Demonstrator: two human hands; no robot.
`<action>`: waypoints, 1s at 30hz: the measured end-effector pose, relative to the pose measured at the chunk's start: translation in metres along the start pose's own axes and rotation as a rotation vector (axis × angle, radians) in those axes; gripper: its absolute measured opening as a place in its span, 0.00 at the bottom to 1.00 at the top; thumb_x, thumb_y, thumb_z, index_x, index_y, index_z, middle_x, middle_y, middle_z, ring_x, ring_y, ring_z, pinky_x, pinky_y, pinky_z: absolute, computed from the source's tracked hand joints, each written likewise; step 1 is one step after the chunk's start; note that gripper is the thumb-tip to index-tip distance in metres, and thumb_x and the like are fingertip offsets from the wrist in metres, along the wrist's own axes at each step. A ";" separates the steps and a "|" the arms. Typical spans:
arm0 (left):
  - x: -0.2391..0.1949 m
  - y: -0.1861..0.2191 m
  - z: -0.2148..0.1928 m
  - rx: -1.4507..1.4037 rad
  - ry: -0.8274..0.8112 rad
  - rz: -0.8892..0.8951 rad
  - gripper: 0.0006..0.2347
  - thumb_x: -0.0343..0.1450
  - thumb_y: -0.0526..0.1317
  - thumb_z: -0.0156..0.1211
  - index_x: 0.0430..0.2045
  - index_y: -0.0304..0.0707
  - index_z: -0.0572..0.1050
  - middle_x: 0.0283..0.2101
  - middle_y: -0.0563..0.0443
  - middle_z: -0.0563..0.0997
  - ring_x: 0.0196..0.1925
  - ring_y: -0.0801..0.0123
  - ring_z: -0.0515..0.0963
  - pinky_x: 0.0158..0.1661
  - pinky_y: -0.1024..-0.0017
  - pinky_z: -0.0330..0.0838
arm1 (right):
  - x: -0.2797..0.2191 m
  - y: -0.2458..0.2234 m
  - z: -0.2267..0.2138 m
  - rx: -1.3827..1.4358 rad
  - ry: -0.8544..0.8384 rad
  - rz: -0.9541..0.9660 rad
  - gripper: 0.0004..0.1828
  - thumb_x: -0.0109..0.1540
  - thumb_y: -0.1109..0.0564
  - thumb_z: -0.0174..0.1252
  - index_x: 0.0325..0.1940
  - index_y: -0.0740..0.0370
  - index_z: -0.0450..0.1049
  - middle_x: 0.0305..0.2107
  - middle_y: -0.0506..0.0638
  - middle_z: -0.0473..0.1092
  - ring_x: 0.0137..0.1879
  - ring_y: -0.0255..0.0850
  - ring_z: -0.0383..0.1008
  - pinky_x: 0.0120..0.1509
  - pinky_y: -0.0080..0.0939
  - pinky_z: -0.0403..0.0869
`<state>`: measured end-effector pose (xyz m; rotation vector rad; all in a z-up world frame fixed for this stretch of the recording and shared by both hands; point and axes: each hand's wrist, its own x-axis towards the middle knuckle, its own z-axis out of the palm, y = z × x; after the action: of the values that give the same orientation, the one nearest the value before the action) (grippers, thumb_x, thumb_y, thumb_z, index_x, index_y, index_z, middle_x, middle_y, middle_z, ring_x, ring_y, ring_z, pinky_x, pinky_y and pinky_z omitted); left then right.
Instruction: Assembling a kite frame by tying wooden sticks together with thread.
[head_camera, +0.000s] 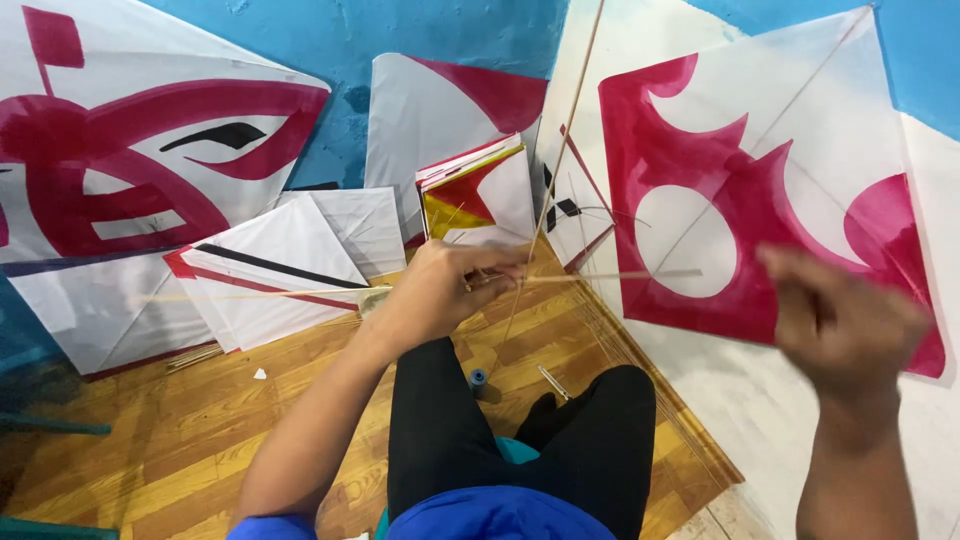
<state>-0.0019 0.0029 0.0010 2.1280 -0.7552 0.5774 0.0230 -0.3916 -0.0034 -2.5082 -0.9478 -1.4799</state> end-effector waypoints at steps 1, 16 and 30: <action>-0.002 0.000 -0.003 -0.019 -0.060 0.003 0.15 0.63 0.30 0.69 0.44 0.34 0.83 0.38 0.50 0.89 0.34 0.70 0.88 0.35 0.77 0.80 | 0.021 0.009 0.003 0.100 -0.010 0.003 0.01 0.73 0.75 0.71 0.48 0.78 0.85 0.33 0.61 0.80 0.18 0.38 0.61 0.23 0.36 0.59; -0.019 0.028 0.028 -0.696 -0.041 0.053 0.13 0.66 0.28 0.72 0.43 0.36 0.83 0.31 0.46 0.87 0.21 0.71 0.84 0.20 0.80 0.73 | 0.046 -0.092 0.195 1.170 -0.276 0.618 0.09 0.68 0.60 0.55 0.45 0.56 0.81 0.18 0.46 0.71 0.32 0.27 0.61 0.37 0.29 0.71; -0.018 -0.002 0.034 -0.624 0.369 -0.227 0.20 0.69 0.23 0.66 0.57 0.29 0.74 0.42 0.45 0.85 0.23 0.82 0.73 0.23 0.87 0.68 | -0.121 -0.177 0.099 1.838 -0.832 1.197 0.16 0.63 0.52 0.62 0.38 0.72 0.78 0.11 0.46 0.61 0.12 0.32 0.50 0.15 0.34 0.50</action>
<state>-0.0084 -0.0175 -0.0315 1.4497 -0.4046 0.5082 -0.0394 -0.2696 -0.1955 -1.3019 -0.2122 0.7094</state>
